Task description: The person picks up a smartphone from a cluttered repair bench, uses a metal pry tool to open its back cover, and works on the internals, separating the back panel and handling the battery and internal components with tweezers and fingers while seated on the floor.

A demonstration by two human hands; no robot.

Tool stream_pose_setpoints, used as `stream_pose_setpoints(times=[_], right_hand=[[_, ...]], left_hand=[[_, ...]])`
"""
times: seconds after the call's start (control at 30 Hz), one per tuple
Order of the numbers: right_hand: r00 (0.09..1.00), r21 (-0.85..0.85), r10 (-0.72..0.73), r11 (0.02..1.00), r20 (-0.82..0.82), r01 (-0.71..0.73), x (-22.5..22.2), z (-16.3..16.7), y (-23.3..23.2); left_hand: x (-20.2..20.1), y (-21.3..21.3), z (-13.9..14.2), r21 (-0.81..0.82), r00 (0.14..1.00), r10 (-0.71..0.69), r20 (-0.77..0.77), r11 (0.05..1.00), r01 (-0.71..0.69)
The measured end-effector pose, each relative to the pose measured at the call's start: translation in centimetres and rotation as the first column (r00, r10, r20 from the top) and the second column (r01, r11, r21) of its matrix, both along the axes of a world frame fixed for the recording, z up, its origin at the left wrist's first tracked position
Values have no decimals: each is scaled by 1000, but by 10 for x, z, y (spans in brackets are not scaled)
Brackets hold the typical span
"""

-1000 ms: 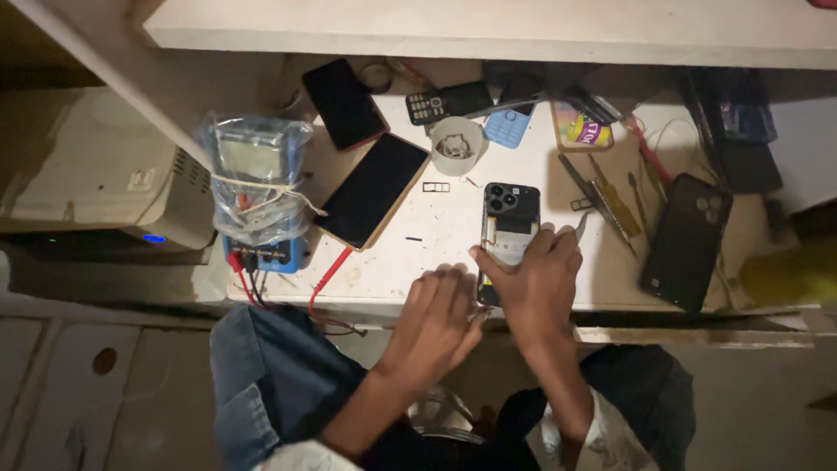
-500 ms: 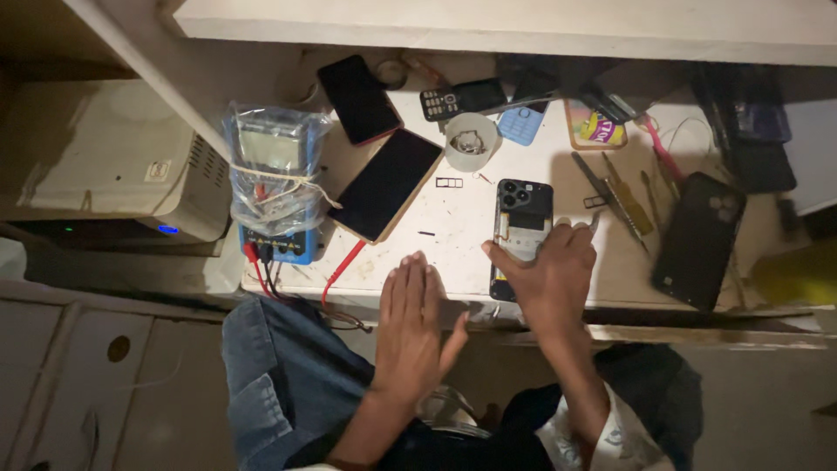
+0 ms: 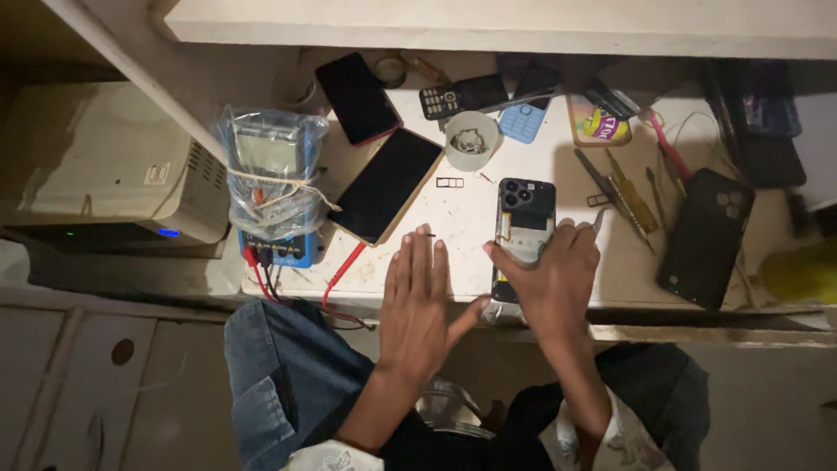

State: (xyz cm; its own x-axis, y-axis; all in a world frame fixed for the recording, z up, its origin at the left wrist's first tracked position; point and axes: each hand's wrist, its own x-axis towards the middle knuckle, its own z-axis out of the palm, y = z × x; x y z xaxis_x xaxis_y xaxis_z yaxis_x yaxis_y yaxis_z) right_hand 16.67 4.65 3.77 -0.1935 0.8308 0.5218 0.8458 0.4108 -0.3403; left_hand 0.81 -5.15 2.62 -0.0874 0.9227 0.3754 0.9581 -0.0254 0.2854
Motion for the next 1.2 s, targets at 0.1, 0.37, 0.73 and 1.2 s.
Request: stream_pose_setpoints(times=[0.1, 0.37, 0.73, 1.2], right_hand=[[999, 17, 6, 1000, 33, -7, 0, -1, 0], [1000, -37, -9, 999, -15, 8, 0, 0, -1], [999, -19, 23, 1000, -41, -23, 0, 5, -2], [1000, 21, -12, 1000, -28, 12, -3, 2, -3]], left_hand=[[0, 5, 2, 21, 1000, 19, 17, 1000, -19], [-2, 19, 2, 47, 999, 53, 2, 998, -53], [-16, 4, 3, -27, 997, 31, 70, 999, -29], [-31, 7, 2, 82, 999, -21, 41, 996, 18]])
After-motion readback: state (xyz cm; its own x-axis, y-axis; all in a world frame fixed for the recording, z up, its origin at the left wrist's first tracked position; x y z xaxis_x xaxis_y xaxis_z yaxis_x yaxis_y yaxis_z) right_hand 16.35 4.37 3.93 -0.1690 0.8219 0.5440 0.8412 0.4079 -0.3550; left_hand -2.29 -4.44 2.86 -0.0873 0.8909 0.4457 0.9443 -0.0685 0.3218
